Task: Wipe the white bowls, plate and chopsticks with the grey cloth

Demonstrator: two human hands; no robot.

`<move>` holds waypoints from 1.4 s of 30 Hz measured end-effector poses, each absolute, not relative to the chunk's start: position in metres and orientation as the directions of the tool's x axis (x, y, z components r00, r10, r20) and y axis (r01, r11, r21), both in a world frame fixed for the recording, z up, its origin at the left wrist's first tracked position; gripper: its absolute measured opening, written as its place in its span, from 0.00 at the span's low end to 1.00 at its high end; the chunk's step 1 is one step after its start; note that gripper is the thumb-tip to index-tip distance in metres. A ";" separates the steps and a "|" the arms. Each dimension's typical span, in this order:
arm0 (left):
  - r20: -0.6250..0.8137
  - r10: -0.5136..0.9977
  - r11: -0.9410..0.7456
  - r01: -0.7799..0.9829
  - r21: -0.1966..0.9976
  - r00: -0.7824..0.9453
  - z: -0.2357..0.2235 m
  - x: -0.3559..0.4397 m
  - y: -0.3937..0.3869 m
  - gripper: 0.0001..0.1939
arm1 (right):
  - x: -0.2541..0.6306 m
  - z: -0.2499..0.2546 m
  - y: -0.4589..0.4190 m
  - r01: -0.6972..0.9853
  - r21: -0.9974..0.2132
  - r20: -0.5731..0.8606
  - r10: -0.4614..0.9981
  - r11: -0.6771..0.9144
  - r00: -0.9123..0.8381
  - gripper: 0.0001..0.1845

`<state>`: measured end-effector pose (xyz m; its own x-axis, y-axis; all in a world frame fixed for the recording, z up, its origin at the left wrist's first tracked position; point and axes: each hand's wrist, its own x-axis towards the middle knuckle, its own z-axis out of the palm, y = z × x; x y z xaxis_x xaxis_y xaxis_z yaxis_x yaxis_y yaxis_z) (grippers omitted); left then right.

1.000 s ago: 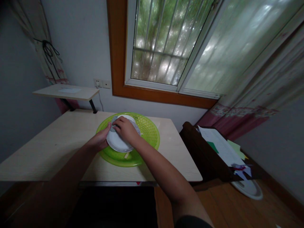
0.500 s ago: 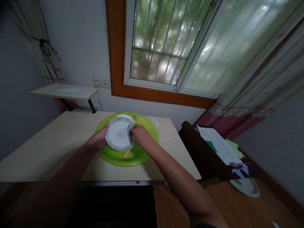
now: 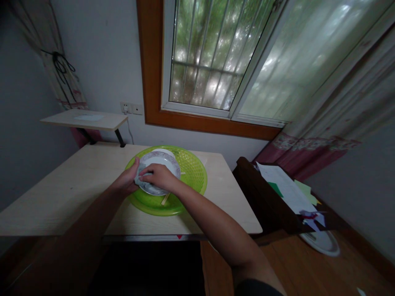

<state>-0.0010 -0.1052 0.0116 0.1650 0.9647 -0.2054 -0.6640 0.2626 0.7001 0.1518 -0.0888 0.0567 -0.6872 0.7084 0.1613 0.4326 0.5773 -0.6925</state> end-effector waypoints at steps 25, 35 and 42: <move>-0.194 0.980 0.179 -0.653 0.736 0.049 0.006 -0.002 -0.099 0.25 | 0.202 0.061 -0.058 0.829 -0.096 0.113 0.833 0.551 -0.541 0.12; -0.226 0.970 0.227 -0.646 0.729 0.086 0.015 -0.002 -0.102 0.28 | 0.183 0.073 -0.077 0.521 -0.604 -0.100 0.591 0.604 -0.801 0.08; -0.202 0.965 0.264 -0.646 0.717 0.169 0.012 0.001 -0.103 0.30 | 0.145 0.066 -0.070 0.407 -0.634 0.249 0.671 0.658 -0.698 0.06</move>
